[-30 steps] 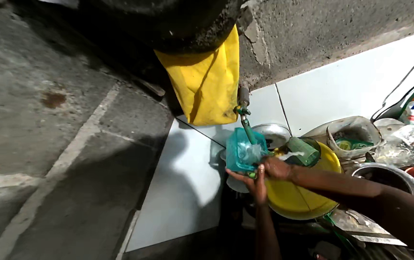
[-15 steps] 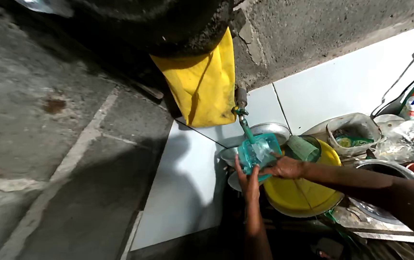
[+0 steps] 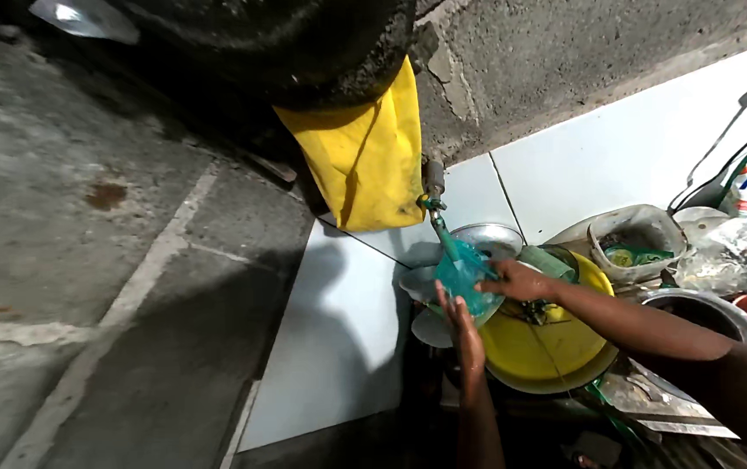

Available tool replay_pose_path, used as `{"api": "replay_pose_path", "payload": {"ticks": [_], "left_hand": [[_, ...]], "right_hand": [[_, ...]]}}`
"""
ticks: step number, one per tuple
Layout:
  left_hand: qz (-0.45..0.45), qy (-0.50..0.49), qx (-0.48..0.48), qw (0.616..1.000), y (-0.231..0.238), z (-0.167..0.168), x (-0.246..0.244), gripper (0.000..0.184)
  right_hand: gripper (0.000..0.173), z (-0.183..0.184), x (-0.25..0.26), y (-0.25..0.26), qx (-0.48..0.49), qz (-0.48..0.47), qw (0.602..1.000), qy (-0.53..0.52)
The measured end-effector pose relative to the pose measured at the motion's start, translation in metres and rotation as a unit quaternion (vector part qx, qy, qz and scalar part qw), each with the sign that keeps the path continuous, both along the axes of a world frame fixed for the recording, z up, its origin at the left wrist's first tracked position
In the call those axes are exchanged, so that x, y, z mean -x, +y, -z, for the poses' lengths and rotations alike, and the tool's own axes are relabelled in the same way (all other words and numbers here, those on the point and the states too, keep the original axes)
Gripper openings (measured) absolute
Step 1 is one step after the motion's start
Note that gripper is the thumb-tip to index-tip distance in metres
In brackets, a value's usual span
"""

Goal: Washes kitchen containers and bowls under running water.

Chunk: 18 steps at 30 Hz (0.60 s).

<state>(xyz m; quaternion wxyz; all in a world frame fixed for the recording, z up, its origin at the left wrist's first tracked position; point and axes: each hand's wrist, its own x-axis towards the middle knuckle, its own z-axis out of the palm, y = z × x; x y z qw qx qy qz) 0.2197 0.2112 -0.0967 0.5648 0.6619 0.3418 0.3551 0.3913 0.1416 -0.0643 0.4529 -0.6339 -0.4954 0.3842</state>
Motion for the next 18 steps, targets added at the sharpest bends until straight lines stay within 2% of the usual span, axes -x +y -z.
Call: {"api": "replay_pose_path", "payload": {"ticks": [3, 7, 9, 12, 15, 18], "left_hand": [[0.038, 0.030, -0.112, 0.993, -0.015, -0.001, -0.018, 0.073], [-0.026, 0.113, -0.136, 0.984, -0.002, -0.012, -0.048, 0.062], [-0.027, 0.171, -0.095, 0.980, 0.025, -0.032, -0.058, 0.053], [0.033, 0.223, -0.001, 0.974, 0.057, -0.060, -0.069, 0.045], [0.082, 0.296, -0.024, 0.951, 0.076, -0.072, -0.073, 0.047], [0.102, 0.322, -0.065, 0.939, 0.084, -0.061, -0.067, 0.049]], "right_hand": [[0.041, -0.008, -0.010, 0.006, 0.031, 0.070, 0.988, 0.132], [0.046, -0.009, -0.017, 0.020, 0.093, 0.136, 0.948, 0.271], [0.048, -0.013, -0.018, 0.024, 0.106, 0.127, 0.951, 0.263], [0.051, -0.022, -0.018, 0.028, 0.110, 0.117, 0.960, 0.229], [0.050, -0.027, -0.023, 0.032, 0.124, 0.073, 0.972, 0.187], [0.044, -0.027, -0.036, 0.027, 0.131, 0.046, 0.980, 0.140]]}}
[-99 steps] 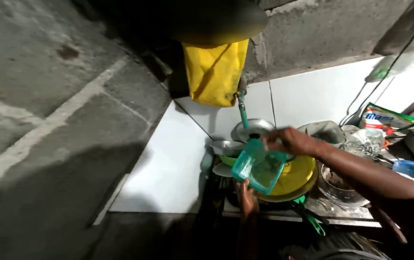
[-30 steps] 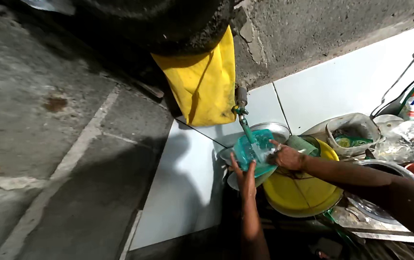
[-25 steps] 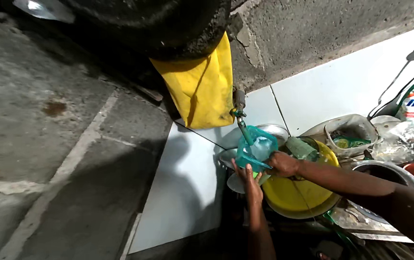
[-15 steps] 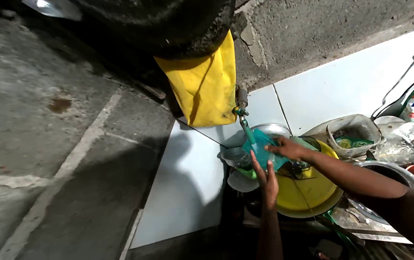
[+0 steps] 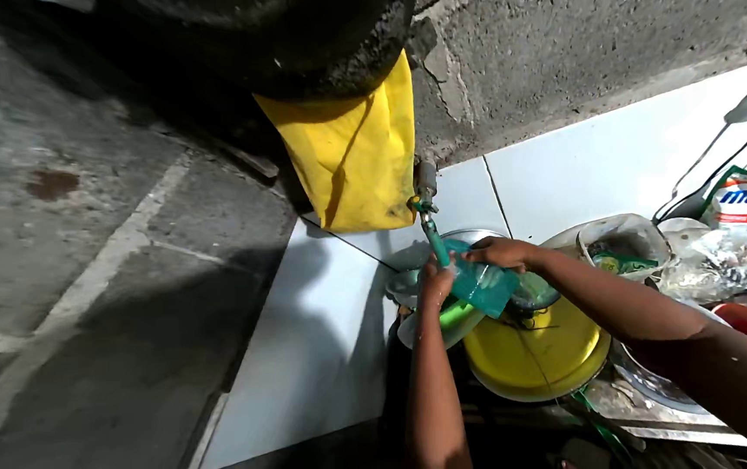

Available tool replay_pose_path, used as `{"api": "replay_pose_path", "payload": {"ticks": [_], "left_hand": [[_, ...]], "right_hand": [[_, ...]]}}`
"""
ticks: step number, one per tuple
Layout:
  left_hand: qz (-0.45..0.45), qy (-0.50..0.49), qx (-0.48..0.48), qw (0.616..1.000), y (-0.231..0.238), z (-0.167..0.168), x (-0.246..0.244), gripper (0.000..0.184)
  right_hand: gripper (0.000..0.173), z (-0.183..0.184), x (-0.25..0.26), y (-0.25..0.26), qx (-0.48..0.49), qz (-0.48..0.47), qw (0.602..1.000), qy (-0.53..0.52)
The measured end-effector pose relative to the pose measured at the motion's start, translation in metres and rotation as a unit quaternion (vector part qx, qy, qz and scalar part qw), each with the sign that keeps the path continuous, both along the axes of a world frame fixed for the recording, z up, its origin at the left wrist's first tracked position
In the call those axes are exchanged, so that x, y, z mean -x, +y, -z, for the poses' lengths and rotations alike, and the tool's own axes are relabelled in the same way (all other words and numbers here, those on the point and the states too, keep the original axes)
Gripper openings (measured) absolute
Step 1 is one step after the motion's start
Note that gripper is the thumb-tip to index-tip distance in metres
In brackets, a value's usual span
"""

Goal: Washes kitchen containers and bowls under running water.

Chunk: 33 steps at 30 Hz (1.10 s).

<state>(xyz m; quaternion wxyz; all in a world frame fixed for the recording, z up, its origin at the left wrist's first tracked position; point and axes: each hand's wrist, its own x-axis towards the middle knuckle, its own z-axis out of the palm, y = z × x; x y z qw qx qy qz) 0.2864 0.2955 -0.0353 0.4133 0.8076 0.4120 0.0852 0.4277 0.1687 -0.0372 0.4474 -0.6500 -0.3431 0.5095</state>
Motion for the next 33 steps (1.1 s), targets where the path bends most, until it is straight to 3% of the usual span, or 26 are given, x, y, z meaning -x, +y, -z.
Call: {"api": "replay_pose_path", "payload": {"ticks": [3, 6, 9, 12, 15, 17, 24, 29, 33], "left_hand": [[-0.071, -0.086, 0.147, 0.983, -0.002, 0.014, 0.014, 0.049], [-0.164, -0.230, 0.290, 0.914, -0.013, 0.036, 0.023, 0.061], [-0.211, -0.274, 0.297, 0.890, -0.030, 0.062, 0.017, 0.069], [-0.255, -0.342, 0.294, 0.855, -0.054, 0.082, 0.008, 0.062], [-0.324, -0.442, 0.317, 0.774, -0.079, 0.073, -0.004, 0.051], [-0.336, -0.470, 0.311, 0.755, -0.087, 0.064, -0.006, 0.048], [-0.349, -0.423, 0.122, 0.827, -0.070, 0.065, -0.002, 0.052], [-0.295, -0.302, 0.202, 0.883, -0.058, 0.061, -0.003, 0.052], [-0.210, -0.327, 0.120, 0.913, -0.061, 0.079, 0.012, 0.061]], "right_hand": [[0.042, 0.002, -0.017, -0.007, 0.000, -0.005, 0.999, 0.038], [0.040, 0.005, -0.033, -0.009, -0.014, 0.015, 0.989, 0.144], [0.038, 0.007, -0.039, -0.007, -0.019, 0.067, 0.972, 0.225], [0.041, 0.015, -0.032, -0.002, -0.021, 0.149, 0.942, 0.300], [0.045, 0.022, -0.014, 0.005, -0.053, 0.195, 0.930, 0.307], [0.046, 0.023, -0.001, 0.005, -0.083, 0.211, 0.929, 0.292], [0.043, 0.018, 0.054, -0.007, -0.134, 0.340, 0.879, 0.305], [0.043, 0.008, 0.065, -0.016, -0.157, 0.375, 0.832, 0.376], [0.049, -0.002, 0.062, -0.002, -0.149, 0.312, 0.860, 0.376]]}}
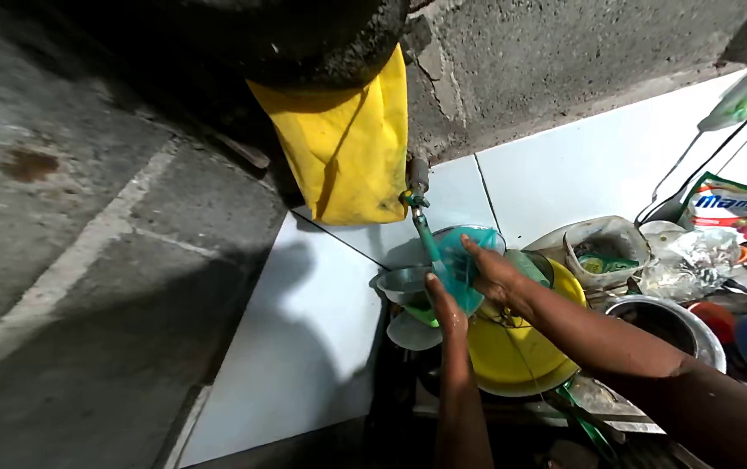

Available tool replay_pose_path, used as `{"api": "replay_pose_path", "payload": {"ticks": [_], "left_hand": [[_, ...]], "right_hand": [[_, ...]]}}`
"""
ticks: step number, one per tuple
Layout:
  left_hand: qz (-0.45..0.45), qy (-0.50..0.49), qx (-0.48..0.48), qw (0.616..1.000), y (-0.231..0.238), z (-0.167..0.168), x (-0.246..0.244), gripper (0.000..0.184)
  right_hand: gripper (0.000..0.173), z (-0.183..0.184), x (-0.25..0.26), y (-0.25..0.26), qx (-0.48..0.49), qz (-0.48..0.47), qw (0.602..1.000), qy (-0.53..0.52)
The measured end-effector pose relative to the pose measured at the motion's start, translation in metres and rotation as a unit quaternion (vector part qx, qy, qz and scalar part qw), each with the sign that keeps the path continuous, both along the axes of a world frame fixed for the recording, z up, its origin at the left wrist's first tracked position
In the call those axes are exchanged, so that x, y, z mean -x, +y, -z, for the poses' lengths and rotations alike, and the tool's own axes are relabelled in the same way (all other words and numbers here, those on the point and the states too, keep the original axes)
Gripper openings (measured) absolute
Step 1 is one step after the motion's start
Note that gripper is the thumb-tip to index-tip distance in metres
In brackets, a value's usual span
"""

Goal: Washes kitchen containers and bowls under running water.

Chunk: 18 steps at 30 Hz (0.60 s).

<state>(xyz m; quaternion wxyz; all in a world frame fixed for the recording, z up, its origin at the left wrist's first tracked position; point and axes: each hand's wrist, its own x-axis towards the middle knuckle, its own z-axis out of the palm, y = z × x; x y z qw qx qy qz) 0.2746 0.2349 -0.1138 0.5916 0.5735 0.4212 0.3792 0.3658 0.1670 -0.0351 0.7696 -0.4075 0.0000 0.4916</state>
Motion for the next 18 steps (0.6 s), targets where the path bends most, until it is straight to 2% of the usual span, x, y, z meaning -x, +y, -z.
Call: {"api": "replay_pose_path", "payload": {"ticks": [3, 4, 6, 10, 14, 18], "left_hand": [[0.066, 0.032, -0.177, 0.982, -0.002, 0.006, 0.021, 0.092], [0.069, 0.030, -0.205, 0.976, -0.002, 0.005, 0.025, 0.103], [0.059, 0.029, -0.199, 0.978, 0.002, 0.005, 0.029, 0.112], [0.053, 0.061, -0.132, 0.988, 0.016, 0.007, 0.029, 0.110], [0.032, 0.099, -0.107, 0.989, 0.020, -0.008, 0.020, 0.102], [0.009, 0.055, 0.029, 0.998, 0.016, -0.034, 0.020, 0.085]], "right_hand": [[0.053, -0.007, -0.001, 0.017, 0.003, -0.068, 0.996, -0.054], [0.055, -0.008, -0.001, 0.022, 0.012, -0.089, 0.993, -0.071], [0.059, -0.006, -0.002, 0.030, 0.021, -0.132, 0.986, -0.101], [0.062, 0.003, -0.009, 0.040, 0.015, -0.177, 0.977, -0.120], [0.074, 0.006, -0.015, 0.039, 0.044, -0.214, 0.964, -0.150], [0.055, 0.024, -0.006, 0.035, 0.023, -0.246, 0.953, -0.176]]}}
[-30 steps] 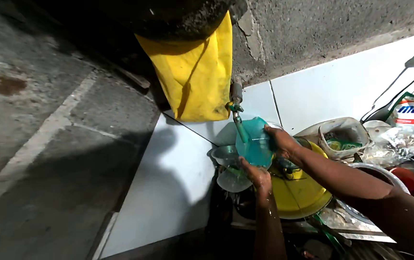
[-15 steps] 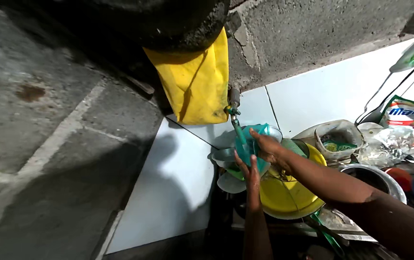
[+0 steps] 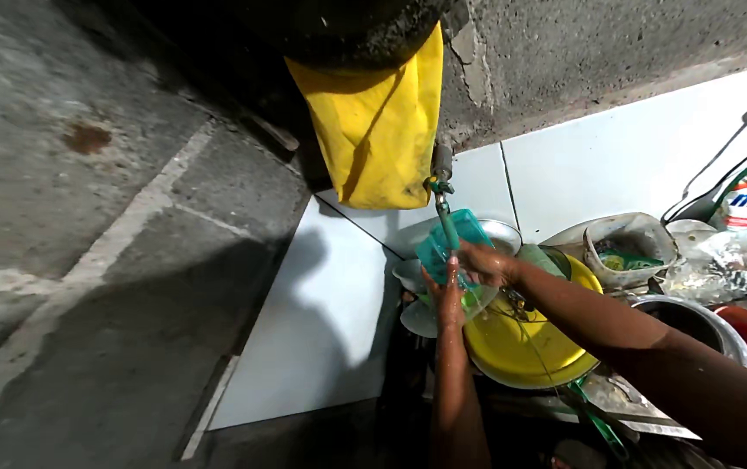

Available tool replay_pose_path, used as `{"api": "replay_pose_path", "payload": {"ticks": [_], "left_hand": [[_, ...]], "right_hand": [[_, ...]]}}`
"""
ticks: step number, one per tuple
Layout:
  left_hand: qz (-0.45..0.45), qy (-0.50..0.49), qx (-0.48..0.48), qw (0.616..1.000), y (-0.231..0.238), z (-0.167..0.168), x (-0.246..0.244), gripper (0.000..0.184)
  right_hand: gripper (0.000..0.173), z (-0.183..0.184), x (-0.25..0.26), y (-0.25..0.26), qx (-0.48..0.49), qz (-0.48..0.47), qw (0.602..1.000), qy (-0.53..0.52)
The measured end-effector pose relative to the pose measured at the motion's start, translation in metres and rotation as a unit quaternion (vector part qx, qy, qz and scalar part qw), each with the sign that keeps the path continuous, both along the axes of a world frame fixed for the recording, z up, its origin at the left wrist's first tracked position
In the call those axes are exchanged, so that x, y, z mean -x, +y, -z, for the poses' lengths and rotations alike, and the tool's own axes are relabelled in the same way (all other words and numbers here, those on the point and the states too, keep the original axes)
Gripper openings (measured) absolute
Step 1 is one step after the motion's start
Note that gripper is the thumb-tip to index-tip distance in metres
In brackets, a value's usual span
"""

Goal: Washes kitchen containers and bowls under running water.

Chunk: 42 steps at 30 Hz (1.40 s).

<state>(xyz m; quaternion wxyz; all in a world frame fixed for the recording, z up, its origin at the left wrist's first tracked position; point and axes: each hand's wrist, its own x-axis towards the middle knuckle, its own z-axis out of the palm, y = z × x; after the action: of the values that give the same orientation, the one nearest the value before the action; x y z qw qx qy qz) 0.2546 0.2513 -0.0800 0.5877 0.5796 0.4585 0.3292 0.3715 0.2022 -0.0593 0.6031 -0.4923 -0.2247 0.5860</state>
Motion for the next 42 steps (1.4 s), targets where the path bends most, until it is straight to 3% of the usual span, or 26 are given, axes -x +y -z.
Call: {"api": "replay_pose_path", "payload": {"ticks": [2, 4, 6, 9, 10, 12, 14, 17, 19, 20, 22, 24, 26, 28, 30, 33, 37, 40, 42], "left_hand": [[-0.006, -0.003, 0.027, 1.000, 0.002, -0.004, 0.003, 0.083], [-0.009, 0.003, 0.026, 1.000, 0.003, -0.002, 0.005, 0.079], [-0.019, -0.010, 0.039, 0.999, 0.003, 0.002, 0.003, 0.080], [-0.020, -0.014, 0.032, 0.999, -0.001, 0.006, 0.003, 0.099], [0.002, -0.006, 0.004, 1.000, -0.001, 0.010, 0.005, 0.110], [0.022, 0.021, -0.059, 0.998, 0.001, 0.016, 0.009, 0.118], [0.032, 0.043, -0.056, 0.997, 0.002, 0.010, 0.018, 0.105], [0.054, 0.089, -0.001, 0.995, 0.008, -0.016, 0.034, 0.092], [0.059, 0.069, -0.011, 0.996, 0.006, -0.019, 0.041, 0.101], [0.060, 0.027, -0.027, 0.997, 0.003, -0.012, 0.043, 0.110], [0.037, -0.061, -0.069, 0.995, -0.008, 0.016, 0.045, 0.122], [-0.020, -0.112, -0.078, 0.990, -0.017, 0.036, 0.043, 0.118], [-0.032, -0.071, -0.077, 0.994, -0.020, 0.034, 0.047, 0.101], [0.013, 0.003, -0.067, 0.998, -0.014, 0.018, 0.055, 0.079], [0.053, 0.040, -0.060, 0.996, -0.008, -0.003, 0.060, 0.069], [0.032, 0.022, -0.031, 0.999, -0.008, -0.009, 0.058, 0.075], [-0.064, -0.079, -0.104, 0.989, -0.034, 0.019, 0.049, 0.092], [-0.066, -0.128, -0.174, 0.974, -0.046, 0.030, 0.048, 0.099], [-0.010, -0.068, -0.175, 0.982, -0.036, 0.021, 0.057, 0.086]], "right_hand": [[0.057, 0.011, 0.004, -0.008, -0.028, -0.020, 0.996, -0.077], [0.060, 0.017, 0.006, -0.021, -0.052, -0.076, 0.967, -0.239], [0.061, 0.024, 0.003, -0.026, -0.086, -0.140, 0.898, -0.407], [0.069, 0.047, -0.009, -0.028, -0.086, -0.206, 0.780, -0.584], [0.069, 0.051, -0.011, -0.029, -0.079, -0.227, 0.756, -0.609], [0.061, 0.050, -0.002, -0.033, -0.088, -0.234, 0.748, -0.614], [0.052, 0.046, 0.007, -0.043, -0.124, -0.236, 0.750, -0.605], [0.044, 0.054, -0.015, -0.047, -0.136, -0.236, 0.688, -0.672], [0.032, 0.057, -0.029, -0.040, -0.129, -0.195, 0.649, -0.724], [0.031, 0.049, -0.027, -0.037, -0.120, -0.178, 0.644, -0.734], [0.031, 0.025, -0.009, -0.039, -0.090, -0.173, 0.671, -0.716], [0.032, 0.009, 0.013, -0.045, -0.068, -0.210, 0.695, -0.684], [0.039, 0.016, 0.016, -0.051, -0.067, -0.262, 0.690, -0.671], [0.039, 0.037, -0.009, -0.054, -0.096, -0.282, 0.645, -0.704], [0.033, 0.048, -0.040, -0.052, -0.110, -0.269, 0.615, -0.733], [0.028, 0.035, -0.053, -0.054, -0.114, -0.245, 0.596, -0.756], [0.032, 0.005, -0.017, -0.060, -0.075, -0.266, 0.595, -0.755], [0.034, 0.015, -0.002, -0.066, -0.054, -0.256, 0.645, -0.718], [0.033, 0.036, -0.005, -0.071, -0.091, -0.267, 0.652, -0.704]]}}
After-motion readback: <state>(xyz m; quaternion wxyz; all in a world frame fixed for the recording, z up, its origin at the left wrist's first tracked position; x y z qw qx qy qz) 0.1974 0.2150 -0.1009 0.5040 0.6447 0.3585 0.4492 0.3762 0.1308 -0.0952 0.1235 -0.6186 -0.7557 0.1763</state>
